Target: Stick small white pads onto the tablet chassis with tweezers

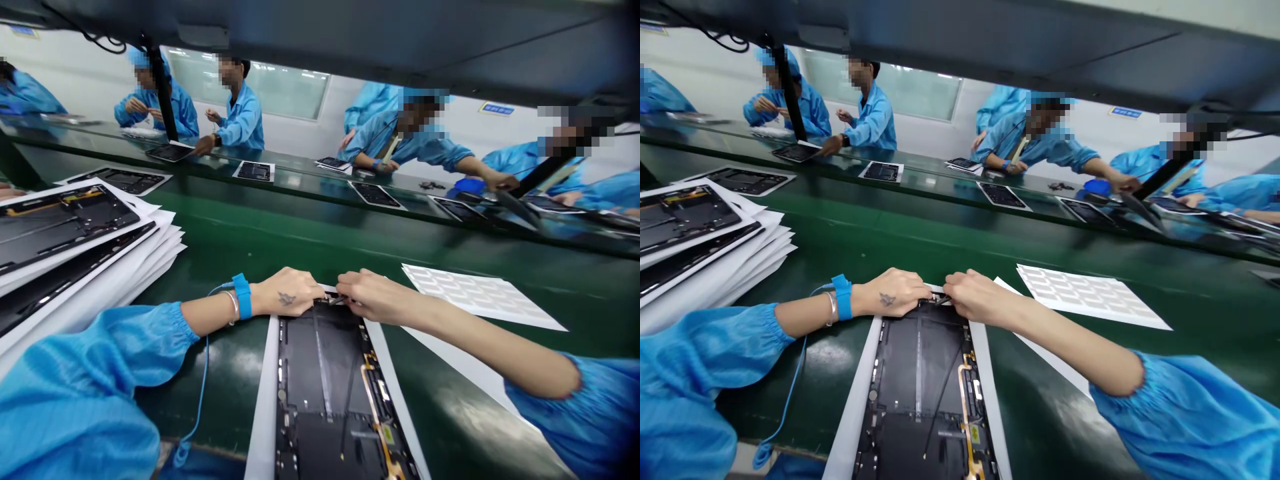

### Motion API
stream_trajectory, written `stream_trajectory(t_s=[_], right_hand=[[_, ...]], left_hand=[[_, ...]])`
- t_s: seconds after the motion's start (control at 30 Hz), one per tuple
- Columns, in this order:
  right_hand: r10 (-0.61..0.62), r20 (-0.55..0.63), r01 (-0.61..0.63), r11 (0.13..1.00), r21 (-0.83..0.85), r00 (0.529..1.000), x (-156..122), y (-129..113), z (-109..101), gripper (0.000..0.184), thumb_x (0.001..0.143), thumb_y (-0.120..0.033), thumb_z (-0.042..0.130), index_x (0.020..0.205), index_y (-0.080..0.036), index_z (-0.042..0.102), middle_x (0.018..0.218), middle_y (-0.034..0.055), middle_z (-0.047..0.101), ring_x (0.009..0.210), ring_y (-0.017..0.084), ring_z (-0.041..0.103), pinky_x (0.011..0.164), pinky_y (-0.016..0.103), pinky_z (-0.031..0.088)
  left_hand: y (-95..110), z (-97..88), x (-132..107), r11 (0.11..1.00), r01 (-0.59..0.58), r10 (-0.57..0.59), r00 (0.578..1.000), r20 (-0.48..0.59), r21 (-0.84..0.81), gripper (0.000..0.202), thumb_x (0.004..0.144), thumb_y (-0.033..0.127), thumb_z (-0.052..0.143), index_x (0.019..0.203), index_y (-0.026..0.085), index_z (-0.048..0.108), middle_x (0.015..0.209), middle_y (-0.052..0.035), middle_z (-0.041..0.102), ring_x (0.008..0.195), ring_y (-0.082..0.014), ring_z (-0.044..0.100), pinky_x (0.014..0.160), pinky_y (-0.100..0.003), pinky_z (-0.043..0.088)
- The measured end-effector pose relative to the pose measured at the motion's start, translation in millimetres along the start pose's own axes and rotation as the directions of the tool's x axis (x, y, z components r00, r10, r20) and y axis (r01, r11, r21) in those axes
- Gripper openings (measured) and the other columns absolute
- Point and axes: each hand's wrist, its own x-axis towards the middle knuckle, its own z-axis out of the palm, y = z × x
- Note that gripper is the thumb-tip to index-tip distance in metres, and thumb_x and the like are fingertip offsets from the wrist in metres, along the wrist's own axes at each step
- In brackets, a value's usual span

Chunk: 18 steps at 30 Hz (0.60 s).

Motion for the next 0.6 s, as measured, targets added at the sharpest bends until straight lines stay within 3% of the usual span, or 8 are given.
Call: stream_trajectory(t_s=[0.1,0.17,0.27,0.4,0.6], right_hand=[[0.072,-0.009,-0.071,0.994,0.079,0.997,-11,11,6,0.016,0.085,-0.009,0.049,0.079,-0.019,0.061,0.083,0.0066,0.061,0.068,0.018,0.057,0.061,0.030,0.037],[0.131,-0.120,-0.110,0.980,0.167,0.984,-18,10,12,0.018,0.086,-0.009,0.048,0.083,-0.019,0.063,0.083,0.0065,0.061,0.072,0.020,0.059,0.064,0.030,0.041],[0.164,-0.312,-0.055,0.942,0.332,0.936,-28,-1,25,0.024,0.089,-0.011,0.047,0.097,-0.019,0.068,0.086,0.0072,0.062,0.083,0.021,0.061,0.074,0.032,0.046],[0.159,-0.382,0.031,0.895,0.446,0.910,-39,-16,41,0.032,0.095,-0.024,0.049,0.119,-0.019,0.068,0.086,0.0078,0.061,0.080,0.021,0.061,0.072,0.033,0.049],[0.262,-0.336,-0.053,0.852,0.521,0.904,-49,-7,43,0.022,0.093,-0.022,0.050,0.098,-0.020,0.072,0.085,0.0075,0.064,0.080,0.022,0.063,0.070,0.032,0.048]], left_hand=[[0,-0.2,1,1.000,0.002,-0.002,1.000,0.008,0.017,0.017,0.089,0.011,0.050,0.098,0.014,0.065,0.095,-0.0060,0.071,0.088,-0.0207,0.063,0.066,-0.029,0.048],[1,-0.4,2,1.000,0.014,-0.014,1.000,0.020,0.022,0.017,0.089,0.011,0.050,0.098,0.015,0.065,0.094,-0.0060,0.071,0.088,-0.0208,0.063,0.066,-0.029,0.048],[2,-1.7,3,0.999,0.026,-0.027,0.999,0.029,0.022,0.017,0.089,0.011,0.050,0.097,0.015,0.064,0.093,-0.0062,0.070,0.088,-0.0209,0.063,0.066,-0.028,0.048],[2,-4.2,3,1.000,0.016,-0.016,1.000,0.027,0.018,0.015,0.090,0.011,0.049,0.094,0.014,0.064,0.093,-0.0068,0.070,0.087,-0.0206,0.062,0.066,-0.028,0.047],[2,-4.4,2,1.000,0.010,-0.010,1.000,0.010,-0.011,0.018,0.090,0.010,0.048,0.096,0.015,0.063,0.093,-0.0049,0.070,0.087,-0.0207,0.062,0.067,-0.029,0.047]])
